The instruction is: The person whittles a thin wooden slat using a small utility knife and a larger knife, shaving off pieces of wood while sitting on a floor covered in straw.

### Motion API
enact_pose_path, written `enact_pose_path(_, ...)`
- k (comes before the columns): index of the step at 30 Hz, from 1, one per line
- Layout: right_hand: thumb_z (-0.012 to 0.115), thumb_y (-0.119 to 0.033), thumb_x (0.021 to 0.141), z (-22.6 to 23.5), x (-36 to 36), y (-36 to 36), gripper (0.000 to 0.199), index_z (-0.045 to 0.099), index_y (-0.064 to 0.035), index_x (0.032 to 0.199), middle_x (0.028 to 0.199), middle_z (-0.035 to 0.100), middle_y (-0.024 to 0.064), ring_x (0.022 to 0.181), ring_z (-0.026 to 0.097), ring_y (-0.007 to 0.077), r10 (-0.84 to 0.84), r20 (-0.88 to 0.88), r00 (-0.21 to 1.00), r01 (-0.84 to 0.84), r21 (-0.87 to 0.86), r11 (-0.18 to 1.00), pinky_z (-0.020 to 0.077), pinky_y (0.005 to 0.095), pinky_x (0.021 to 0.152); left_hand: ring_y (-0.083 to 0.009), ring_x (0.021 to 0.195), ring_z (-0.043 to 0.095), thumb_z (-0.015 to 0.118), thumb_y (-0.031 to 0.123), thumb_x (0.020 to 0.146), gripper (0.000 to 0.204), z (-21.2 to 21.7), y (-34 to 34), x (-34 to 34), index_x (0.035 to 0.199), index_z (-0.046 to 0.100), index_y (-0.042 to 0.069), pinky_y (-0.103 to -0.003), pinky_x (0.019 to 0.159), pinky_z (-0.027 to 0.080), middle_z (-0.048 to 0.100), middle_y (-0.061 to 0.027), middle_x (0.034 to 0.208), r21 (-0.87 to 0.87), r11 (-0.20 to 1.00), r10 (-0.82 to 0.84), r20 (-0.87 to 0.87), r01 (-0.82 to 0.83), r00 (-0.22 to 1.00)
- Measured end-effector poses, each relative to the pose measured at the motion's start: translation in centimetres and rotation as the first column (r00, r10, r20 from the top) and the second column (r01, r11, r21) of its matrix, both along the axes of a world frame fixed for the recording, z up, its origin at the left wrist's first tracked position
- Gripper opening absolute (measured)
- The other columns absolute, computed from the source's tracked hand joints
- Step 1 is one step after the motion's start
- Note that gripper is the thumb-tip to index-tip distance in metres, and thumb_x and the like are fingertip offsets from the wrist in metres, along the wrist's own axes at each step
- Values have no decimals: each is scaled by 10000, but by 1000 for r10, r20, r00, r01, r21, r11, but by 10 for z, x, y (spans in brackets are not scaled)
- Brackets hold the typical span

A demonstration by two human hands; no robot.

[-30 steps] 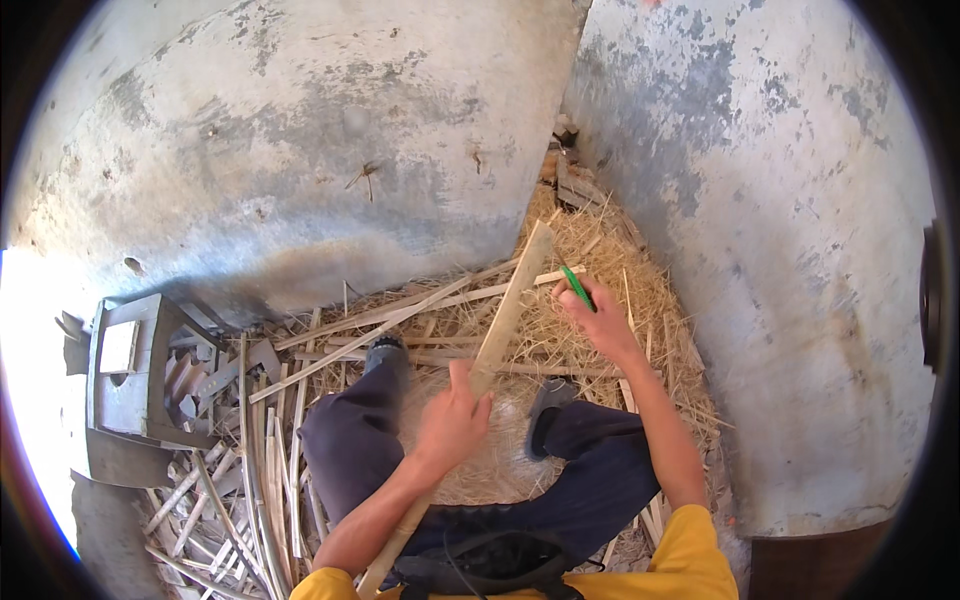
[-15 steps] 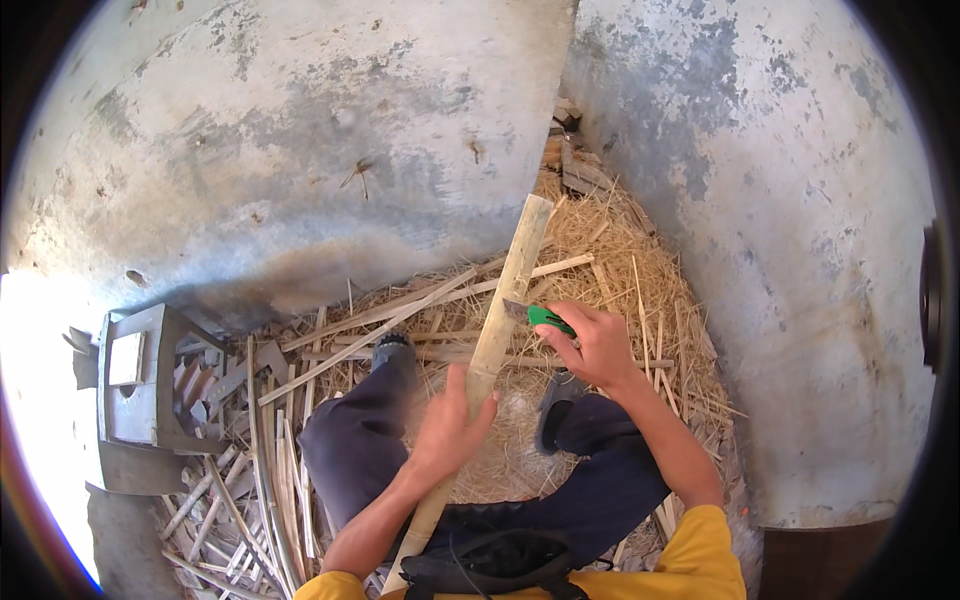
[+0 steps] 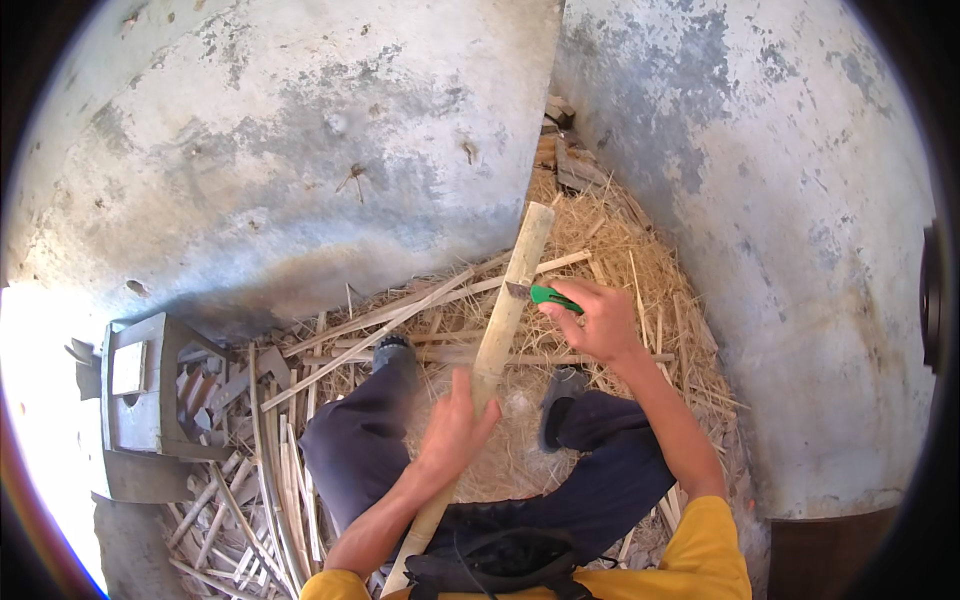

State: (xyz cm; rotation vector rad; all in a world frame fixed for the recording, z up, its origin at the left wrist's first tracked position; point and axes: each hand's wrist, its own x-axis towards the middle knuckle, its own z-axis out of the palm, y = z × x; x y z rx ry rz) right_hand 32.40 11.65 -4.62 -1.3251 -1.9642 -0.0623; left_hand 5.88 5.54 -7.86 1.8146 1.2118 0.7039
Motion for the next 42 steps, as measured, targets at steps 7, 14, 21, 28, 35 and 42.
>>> enact_pose_path(7, 703, -477, 1018, -1, -9, -5, 378, 831, -127, 1087, 901, 818, 80, 625, 737, 209, -38, 26, 999, 39, -26, 999, 519, 334, 498, -524, 821, 703, 694, 124, 998, 381, -1, -1, -3, 1219, 421, -23, -544, 686, 538, 693, -287, 855, 12, 1000, -6, -23, 6, 1000)
enact_pose_path(14, 686, -425, 1046, -7, 41, 18, 340, 837, -123, 1083, 739, 764, 49, 485, 577, 151, -235, -96, 967, 228, -82, 970, 434, 318, 452, -576, 771, 681, 694, 176, 987, 436, -11, -7, -6, 1241, 379, 18, -615, 645, 530, 693, -348, 834, 66, 997, -25, 6, 24, 1000)
enact_pose_path(21, 653, -355, 1082, -3, 25, 4, 368, 783, -12, 1097, 708, 647, 36, 570, 533, 137, -219, -235, 947, 187, -150, 971, 398, 324, 546, -522, 772, 681, 692, 155, 1001, 400, -3, -4, 0, 1212, 414, -42, -546, 647, 506, 668, -289, 814, 34, 999, -33, 3, 33, 999)
enact_pose_path(28, 618, -368, 1094, -6, 26, 2, 334, 723, -60, 1171, 710, 447, -65, 606, 359, 56, -202, -701, 684, -88, -353, 931, 283, 292, 578, -166, 576, 543, 643, 166, 1016, 263, 0, 1, -5, 1160, 497, 1, -349, 524, 424, 556, -81, 724, -212, 974, -41, 172, 77, 984)
enact_pose_path(35, 637, -291, 1067, 5, 7, -15, 275, 670, -43, 1182, 734, 480, -63, 676, 415, 57, -84, -642, 762, -194, -351, 916, 316, 284, 619, -53, 583, 328, 470, 294, 978, 327, 12, 14, -15, 1218, 547, 85, -247, 521, 242, 413, 33, 757, -666, 577, 64, 613, 473, 787)
enact_pose_path(42, 668, -215, 1042, 6, -4, -24, 251, 638, -27, 1206, 746, 545, -9, 682, 477, 81, 9, -590, 807, -214, -279, 936, 385, 287, 634, -86, 629, 359, 508, 412, 926, 463, 9, 17, -22, 1232, 522, 65, -242, 568, 283, 399, 8, 797, -624, 378, 206, 777, 684, 595)
